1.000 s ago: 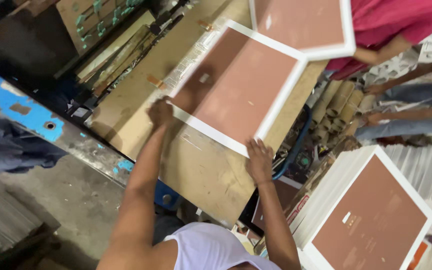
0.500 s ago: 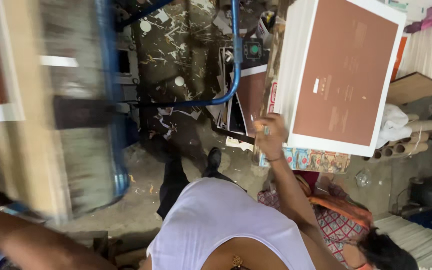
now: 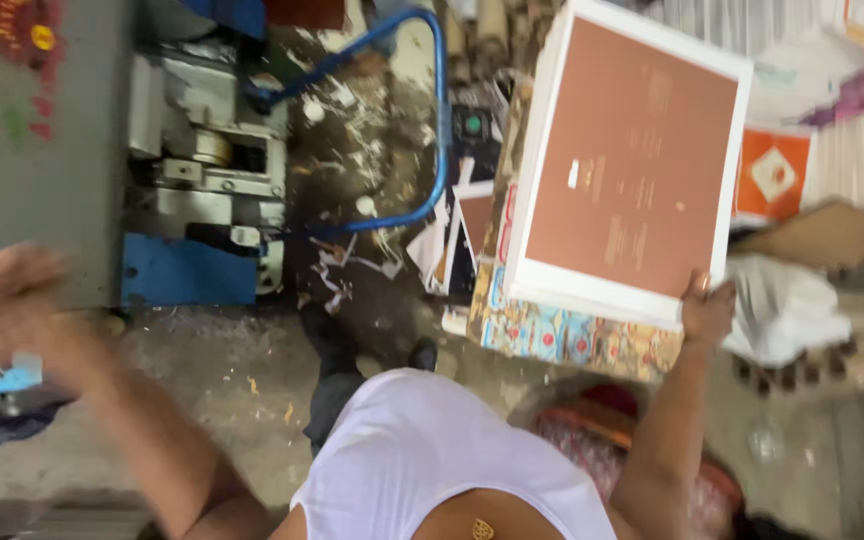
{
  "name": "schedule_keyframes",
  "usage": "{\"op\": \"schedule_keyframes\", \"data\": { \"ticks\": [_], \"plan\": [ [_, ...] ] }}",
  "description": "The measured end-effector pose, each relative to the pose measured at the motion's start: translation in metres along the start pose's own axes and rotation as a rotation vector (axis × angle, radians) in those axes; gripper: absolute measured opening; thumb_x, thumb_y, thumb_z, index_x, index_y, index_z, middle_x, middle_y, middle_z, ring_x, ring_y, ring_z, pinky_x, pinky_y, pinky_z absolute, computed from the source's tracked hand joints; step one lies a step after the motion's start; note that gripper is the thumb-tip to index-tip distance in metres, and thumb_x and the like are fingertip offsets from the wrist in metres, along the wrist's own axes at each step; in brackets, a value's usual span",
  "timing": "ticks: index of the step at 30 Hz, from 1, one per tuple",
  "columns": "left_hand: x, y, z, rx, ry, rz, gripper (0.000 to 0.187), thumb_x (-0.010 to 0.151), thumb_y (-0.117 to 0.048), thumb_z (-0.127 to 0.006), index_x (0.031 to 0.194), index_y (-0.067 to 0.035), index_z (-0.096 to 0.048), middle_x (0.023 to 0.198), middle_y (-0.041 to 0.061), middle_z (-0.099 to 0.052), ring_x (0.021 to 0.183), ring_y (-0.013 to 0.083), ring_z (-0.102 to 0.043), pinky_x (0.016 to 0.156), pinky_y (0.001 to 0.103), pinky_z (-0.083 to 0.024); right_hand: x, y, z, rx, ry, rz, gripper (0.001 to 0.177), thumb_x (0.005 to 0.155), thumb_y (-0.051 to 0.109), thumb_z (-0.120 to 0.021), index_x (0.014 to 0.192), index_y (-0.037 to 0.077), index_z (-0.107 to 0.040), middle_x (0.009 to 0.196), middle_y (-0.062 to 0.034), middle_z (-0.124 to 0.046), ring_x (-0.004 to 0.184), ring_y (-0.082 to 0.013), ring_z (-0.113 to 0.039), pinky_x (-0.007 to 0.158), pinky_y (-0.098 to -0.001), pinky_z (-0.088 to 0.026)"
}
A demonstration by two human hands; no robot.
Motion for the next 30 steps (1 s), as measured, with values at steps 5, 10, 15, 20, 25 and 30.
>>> {"op": "schedule_keyframes", "data": {
  "ticks": [5,10,15,20,25,30],
  "plan": [
    [-0.222,-0.039,-0.218,0.234,0.569,-0.456,0.042,0.087,0.008,-0.055,0.122,-0.01,-0.069,0.129,0.009,-0.068,0.123,0.0292,-0.063,0.109,0.041,-0.05,0.004,-0.004,0.035,-0.164,0.099,0.145,0.105,0.095,0.076,-0.049,0.156,-0.009,-0.032,0.163,-0.0269,-0.032,0.152,-0.0422,-0.031,0.119,-0.0594,-0.026],
    [-0.395,-0.017,-0.368,-0.27,1.095,0.206,0.076,0.1,-0.025,-0.064,0.16,0.0,-0.024,0.137,0.024,-0.052,0.124,0.0307,-0.054,0.108,0.042,-0.044,-0.028,0.035,0.013,0.064,-0.15,0.491,0.073,0.098,0.039,-0.051,0.154,-0.005,-0.041,0.159,-0.0256,-0.041,0.147,-0.0438,-0.036,0.112,-0.0631,-0.028],
    [-0.427,-0.028,-0.392,0.092,1.136,0.032,0.09,0.091,-0.032,-0.075,0.156,0.004,-0.023,0.148,0.031,-0.044,0.133,0.0408,-0.047,0.106,0.05,-0.042,-0.134,0.097,-0.07,-0.208,-0.037,0.827,0.088,0.087,0.052,-0.061,0.154,0.0,-0.038,0.162,-0.0212,-0.036,0.151,-0.0385,-0.029,0.114,-0.064,-0.024],
    [-0.401,-0.125,-0.379,-0.001,1.04,-0.078,0.078,0.089,-0.02,-0.067,0.156,-0.009,-0.03,0.133,0.025,-0.059,0.107,0.0352,-0.066,0.089,0.046,-0.055,-0.16,0.115,-0.041,0.094,-0.015,0.798,0.085,0.092,0.052,-0.059,0.157,0.003,-0.036,0.163,-0.0208,-0.036,0.152,-0.0392,-0.031,0.119,-0.0657,-0.02],
    [-0.324,-0.195,-0.346,-0.463,1.229,0.08,0.058,0.099,-0.002,-0.055,0.153,-0.013,-0.037,0.134,0.016,-0.055,0.069,0.0204,-0.071,0.068,0.031,-0.06,-0.154,0.115,0.022,0.149,-0.237,0.649,0.062,0.096,0.042,-0.058,0.145,0.004,-0.053,0.144,-0.0168,-0.058,0.142,-0.0359,-0.05,0.123,-0.0588,-0.028],
    [-0.215,-0.134,-0.266,-0.565,1.056,0.317,0.032,0.106,-0.004,-0.049,0.132,-0.011,-0.065,0.095,0.007,-0.07,0.069,0.0085,-0.062,0.058,0.024,-0.052,-0.171,0.158,0.028,0.36,-0.383,0.809,0.052,0.107,0.036,-0.053,0.146,0.001,-0.054,0.149,-0.0162,-0.057,0.143,-0.0366,-0.051,0.121,-0.0538,-0.034]
  ]
}}
Point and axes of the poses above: each hand's wrist, its own x-axis towards the middle knuckle, its own z-axis out of the back of the hand, y = z × x, the point moved 2 cm from there along x, towards the middle knuckle
